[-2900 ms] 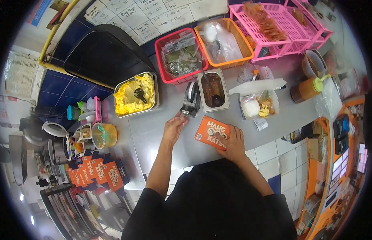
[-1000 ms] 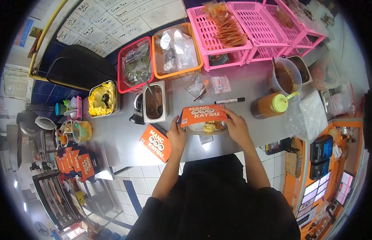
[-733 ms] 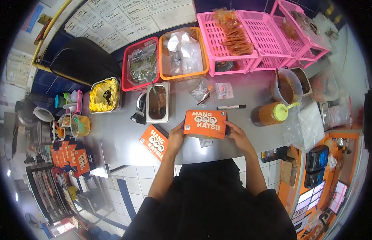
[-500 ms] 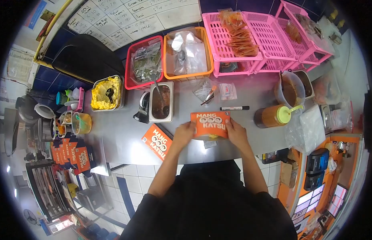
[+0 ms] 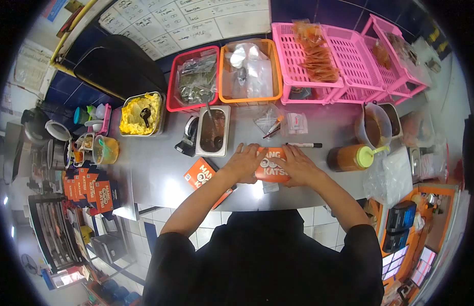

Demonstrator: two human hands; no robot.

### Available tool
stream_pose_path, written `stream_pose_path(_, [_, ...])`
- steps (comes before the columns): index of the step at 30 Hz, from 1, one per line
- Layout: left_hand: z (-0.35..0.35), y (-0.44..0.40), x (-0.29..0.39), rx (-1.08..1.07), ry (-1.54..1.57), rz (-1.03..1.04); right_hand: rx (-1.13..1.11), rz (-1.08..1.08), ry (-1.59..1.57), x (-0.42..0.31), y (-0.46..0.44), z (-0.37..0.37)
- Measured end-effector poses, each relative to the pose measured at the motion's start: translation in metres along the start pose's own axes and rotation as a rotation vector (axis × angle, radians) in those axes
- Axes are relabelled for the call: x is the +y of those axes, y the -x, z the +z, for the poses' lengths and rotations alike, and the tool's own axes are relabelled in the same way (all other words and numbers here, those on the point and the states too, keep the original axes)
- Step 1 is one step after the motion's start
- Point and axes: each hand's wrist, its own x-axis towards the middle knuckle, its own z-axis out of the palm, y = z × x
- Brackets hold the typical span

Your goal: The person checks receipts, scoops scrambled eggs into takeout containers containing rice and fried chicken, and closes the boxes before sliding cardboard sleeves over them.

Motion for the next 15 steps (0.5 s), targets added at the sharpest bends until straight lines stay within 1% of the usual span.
stream_pose_path(1, [0.002, -0.001, -0.001, 0.01, -0.027, 0.007, 0.009, 0.011, 0.014, -0.001, -0.001, 0.006])
stream_pose_path(3, [0.014, 0.003, -0.002, 0.14, 0.001, 0.077, 0.031, 0.017, 0.039, 0.002, -0.002, 0.018])
stream_pose_path(5, [0.024, 0.01, -0.011, 0.225, 0.027, 0.124, 0.154, -0.018, 0.045, 0.001, 0.006, 0.027])
stream_pose_path(8, [0.037, 0.034, -0.028, 0.514, 0.013, 0.247, 0.305, -0.026, -0.013, -0.011, 0.009, 0.039])
stream_pose_path(10, [0.015, 0.072, -0.044, 0.781, 0.321, 0.082, 0.384, 0.028, -0.042, -0.018, 0.01, 0.046])
stream_pose_path(11, [0.019, 0.086, -0.064, 1.127, 0.342, -0.086, 0.421, 0.067, -0.052, -0.023, 0.01, 0.052])
stream_pose_path(12, [0.001, 0.106, -0.079, 1.17, 0.41, -0.453, 0.456, 0.112, -0.062, -0.028, 0.011, 0.057])
stream_pose_path(13, [0.011, 0.112, -0.121, 1.216, 0.451, -0.756, 0.477, 0.155, -0.082, -0.035, 0.011, 0.062])
stream_pose_path(14, [0.03, 0.119, -0.174, 1.082, 0.427, -0.822, 0.492, 0.193, -0.098, -0.041, 0.01, 0.067])
stream_pose_path(15, [0.04, 0.127, -0.212, 0.95, 0.404, -0.888, 0.504, 0.228, -0.112, -0.048, 0.01, 0.071])
